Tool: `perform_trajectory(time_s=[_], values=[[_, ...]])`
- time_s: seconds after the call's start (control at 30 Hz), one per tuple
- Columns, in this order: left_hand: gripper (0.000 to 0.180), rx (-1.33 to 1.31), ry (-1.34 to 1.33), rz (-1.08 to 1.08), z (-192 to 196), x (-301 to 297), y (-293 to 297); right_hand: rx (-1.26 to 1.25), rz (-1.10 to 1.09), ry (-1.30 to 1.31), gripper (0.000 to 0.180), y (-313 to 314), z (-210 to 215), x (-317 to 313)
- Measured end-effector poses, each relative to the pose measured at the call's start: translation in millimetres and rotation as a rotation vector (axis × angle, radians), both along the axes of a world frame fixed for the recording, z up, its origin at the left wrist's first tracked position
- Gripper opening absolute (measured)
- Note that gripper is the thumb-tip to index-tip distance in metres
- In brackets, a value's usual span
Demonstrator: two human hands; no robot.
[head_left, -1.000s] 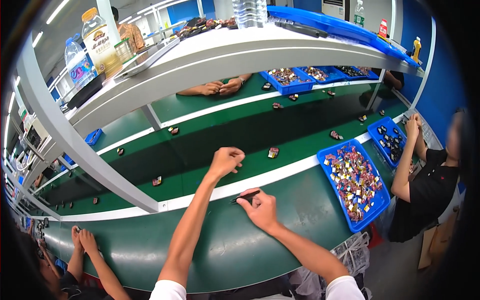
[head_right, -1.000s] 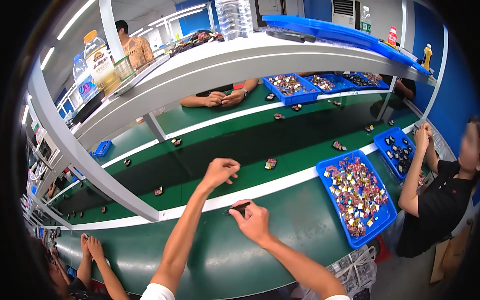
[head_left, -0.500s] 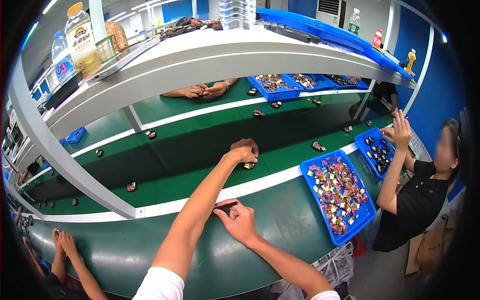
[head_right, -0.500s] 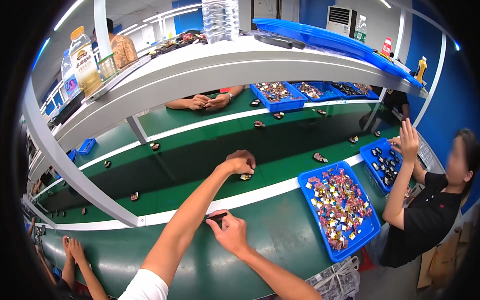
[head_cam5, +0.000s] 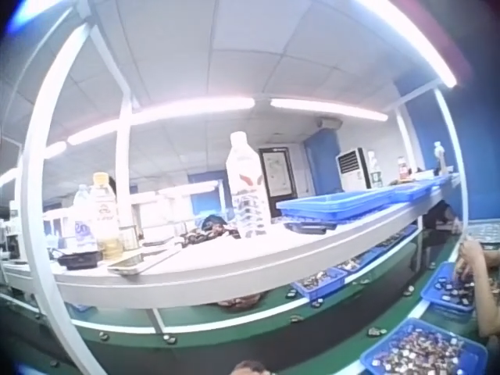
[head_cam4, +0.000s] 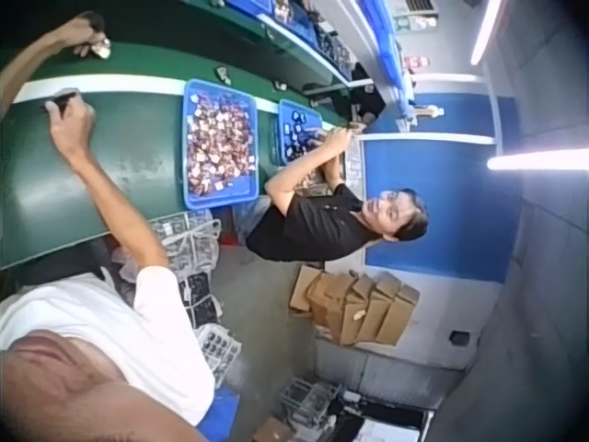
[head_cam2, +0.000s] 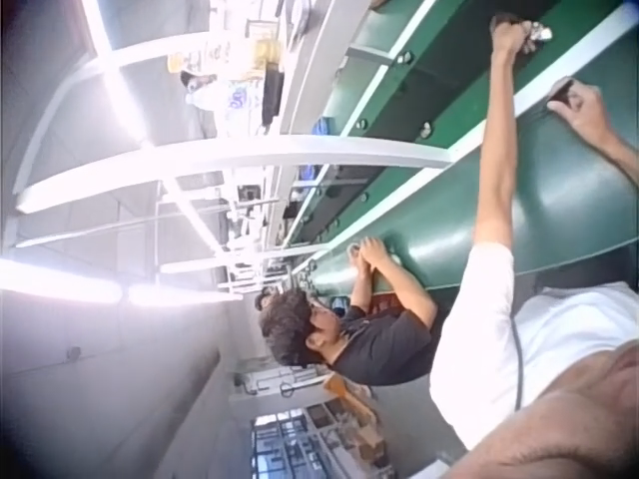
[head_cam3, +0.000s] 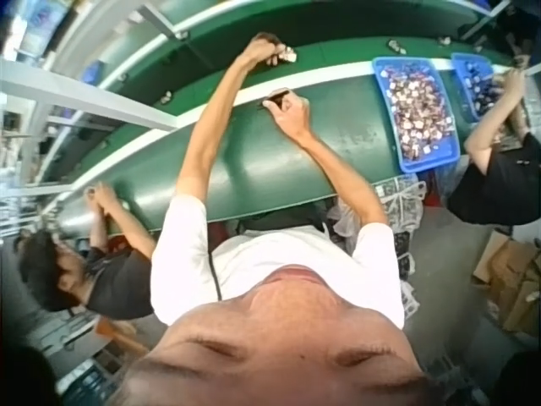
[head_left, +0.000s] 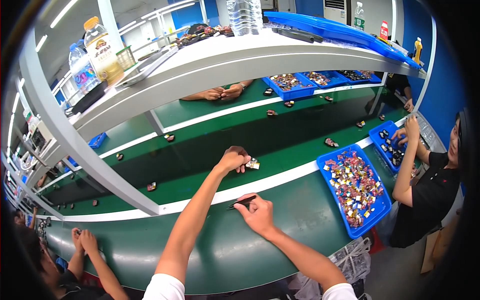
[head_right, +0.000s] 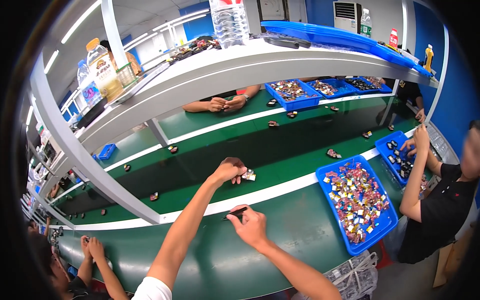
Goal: Assembling small electronic components on a factory production line.
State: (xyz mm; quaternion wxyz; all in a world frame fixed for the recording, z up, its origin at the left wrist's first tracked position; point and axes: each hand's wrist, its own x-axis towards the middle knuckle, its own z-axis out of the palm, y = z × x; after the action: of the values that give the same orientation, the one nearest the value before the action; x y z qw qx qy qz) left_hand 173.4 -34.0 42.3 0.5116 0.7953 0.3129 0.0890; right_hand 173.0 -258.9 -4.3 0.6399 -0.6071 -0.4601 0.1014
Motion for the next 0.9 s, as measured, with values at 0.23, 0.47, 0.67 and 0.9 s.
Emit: perform_trajectory(time_s=[0.23, 0.47, 0.67, 0.9], values=[[0.016, -0.253, -0.421, 0.378, -11.5, -119.2, -33.7, -0.009, 0.026, 0.003, 0.019, 2.8, 8.6, -0.6], [0.016, -0.303, -0.606, 0.641, -31.9, -176.3, -98.0, -0.04, 0.089, 0.042, 0.016, 2.8, 5.6, 1.1], [0.017, -0.233, -0.637, 0.669, -49.5, -176.0, -117.9, 0.005, 0.147, 0.337, 0.016, 8.2, -4.3, -4.5], [0.018, -0.127, -0.582, 0.597, -45.8, -164.9, -129.7, -0.011, 0.112, 0.253, 0.014, 7.1, -7.0, 8.3]])
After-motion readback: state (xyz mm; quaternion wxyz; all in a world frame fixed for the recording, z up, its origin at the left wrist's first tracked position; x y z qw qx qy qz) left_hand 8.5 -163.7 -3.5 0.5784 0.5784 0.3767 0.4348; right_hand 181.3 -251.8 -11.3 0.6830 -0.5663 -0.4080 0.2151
